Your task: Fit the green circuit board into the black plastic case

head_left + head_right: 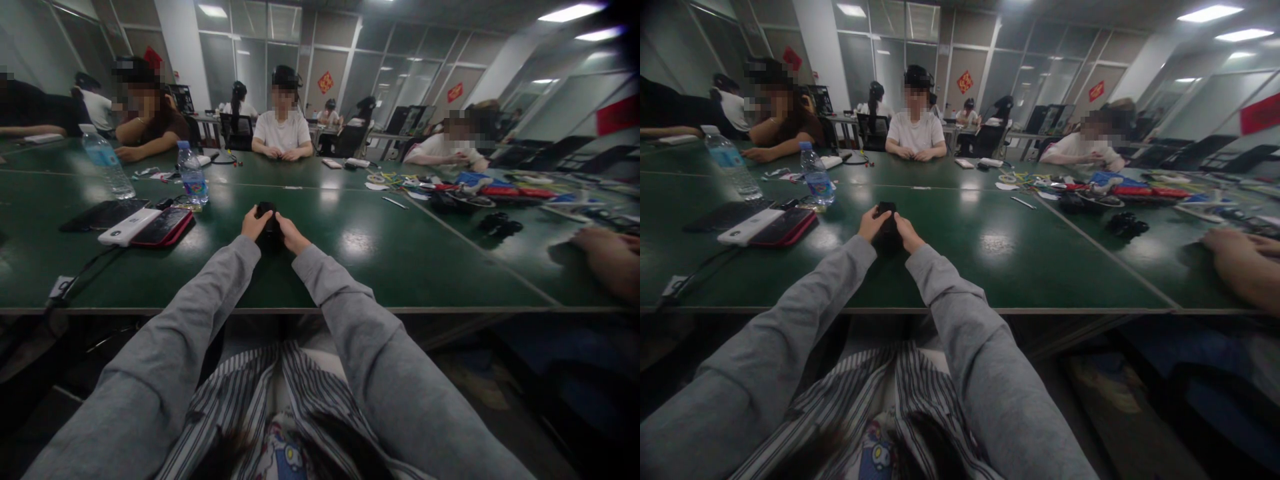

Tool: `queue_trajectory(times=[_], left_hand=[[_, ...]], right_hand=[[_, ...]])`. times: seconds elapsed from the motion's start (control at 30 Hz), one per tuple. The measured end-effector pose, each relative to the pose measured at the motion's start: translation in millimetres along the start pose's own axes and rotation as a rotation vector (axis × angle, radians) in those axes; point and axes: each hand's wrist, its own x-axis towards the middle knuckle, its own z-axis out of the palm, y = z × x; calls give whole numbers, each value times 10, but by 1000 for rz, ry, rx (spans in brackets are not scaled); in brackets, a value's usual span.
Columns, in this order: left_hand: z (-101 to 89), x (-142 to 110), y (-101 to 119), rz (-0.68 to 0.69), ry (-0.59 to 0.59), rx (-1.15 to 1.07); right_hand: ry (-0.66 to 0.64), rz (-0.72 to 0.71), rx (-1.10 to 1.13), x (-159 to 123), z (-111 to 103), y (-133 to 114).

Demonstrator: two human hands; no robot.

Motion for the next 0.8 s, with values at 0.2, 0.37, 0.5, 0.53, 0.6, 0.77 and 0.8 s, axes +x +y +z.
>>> queue_trajectory(times=[0.2,0.37,0.5,0.53,0.6,0.77,0.8], left_hand=[[-5,22,57,217,83,205],[10,-12,107,278,80,270],[39,-79,172,313,86,180],[50,-86,184,320,80,153],[74,-80,197,320,55,113],[104,-13,186,192,61,-34],[93,-5,186,118,48,-74]], right_hand=[[-56,169,75,-107,73,-52],[-37,237,180,-135,51,-75],[7,219,245,-90,15,-87],[16,212,262,-77,3,-92],[37,197,298,-51,-25,-109],[82,159,372,-9,-118,-171],[84,157,380,-5,-138,-185]])
